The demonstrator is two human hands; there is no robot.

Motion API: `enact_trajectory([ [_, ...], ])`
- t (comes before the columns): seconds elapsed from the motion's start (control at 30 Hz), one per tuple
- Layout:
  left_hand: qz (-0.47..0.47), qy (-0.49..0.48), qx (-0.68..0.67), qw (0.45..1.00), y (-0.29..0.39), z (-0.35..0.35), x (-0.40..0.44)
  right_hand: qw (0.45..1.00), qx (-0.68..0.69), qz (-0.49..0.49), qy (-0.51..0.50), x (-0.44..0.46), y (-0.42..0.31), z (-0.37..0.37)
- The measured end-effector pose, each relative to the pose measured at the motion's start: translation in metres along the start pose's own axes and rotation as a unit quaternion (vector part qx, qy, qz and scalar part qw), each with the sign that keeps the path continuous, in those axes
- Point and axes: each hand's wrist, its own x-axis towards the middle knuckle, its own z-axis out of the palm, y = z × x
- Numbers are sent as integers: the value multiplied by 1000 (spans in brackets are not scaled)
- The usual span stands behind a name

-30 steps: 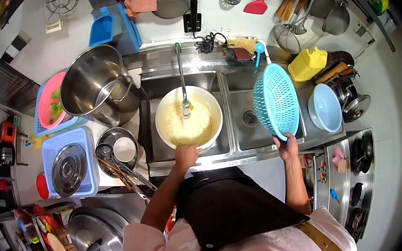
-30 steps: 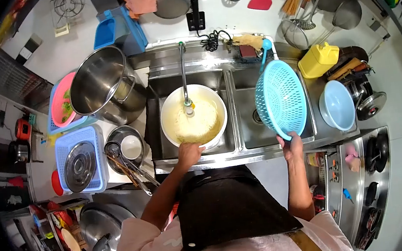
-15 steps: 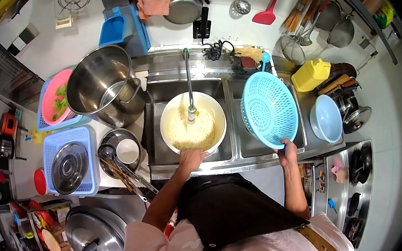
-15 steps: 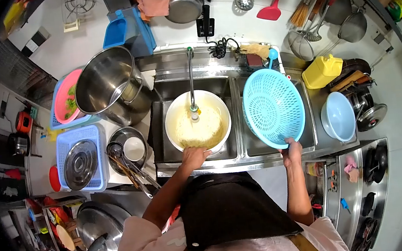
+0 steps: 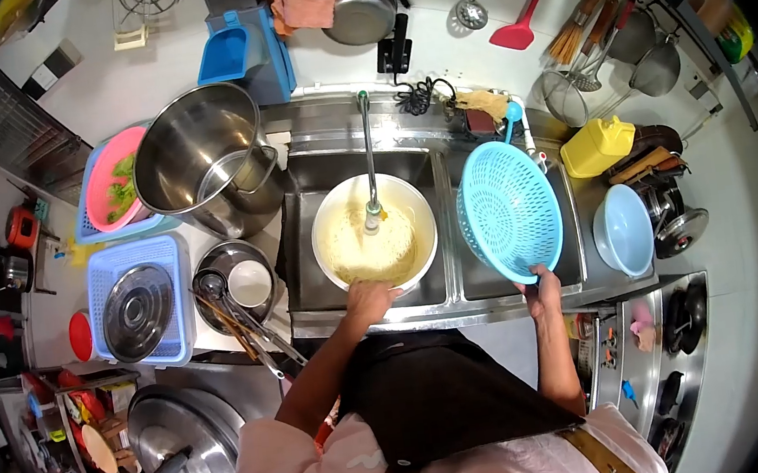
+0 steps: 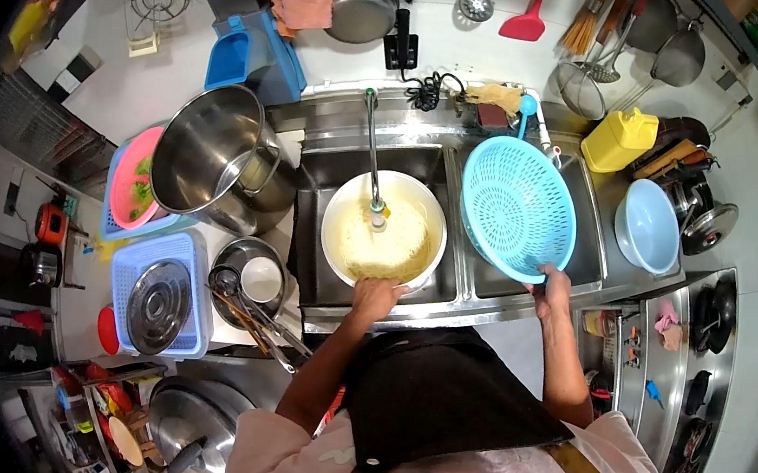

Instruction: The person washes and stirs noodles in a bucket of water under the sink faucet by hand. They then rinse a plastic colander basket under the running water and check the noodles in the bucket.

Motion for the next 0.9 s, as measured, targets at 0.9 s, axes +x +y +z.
enact_trajectory([
  [0.9, -3, 3, 7, 1000, -14, 31, 8, 1000, -1, 12, -21, 16, -2, 7],
])
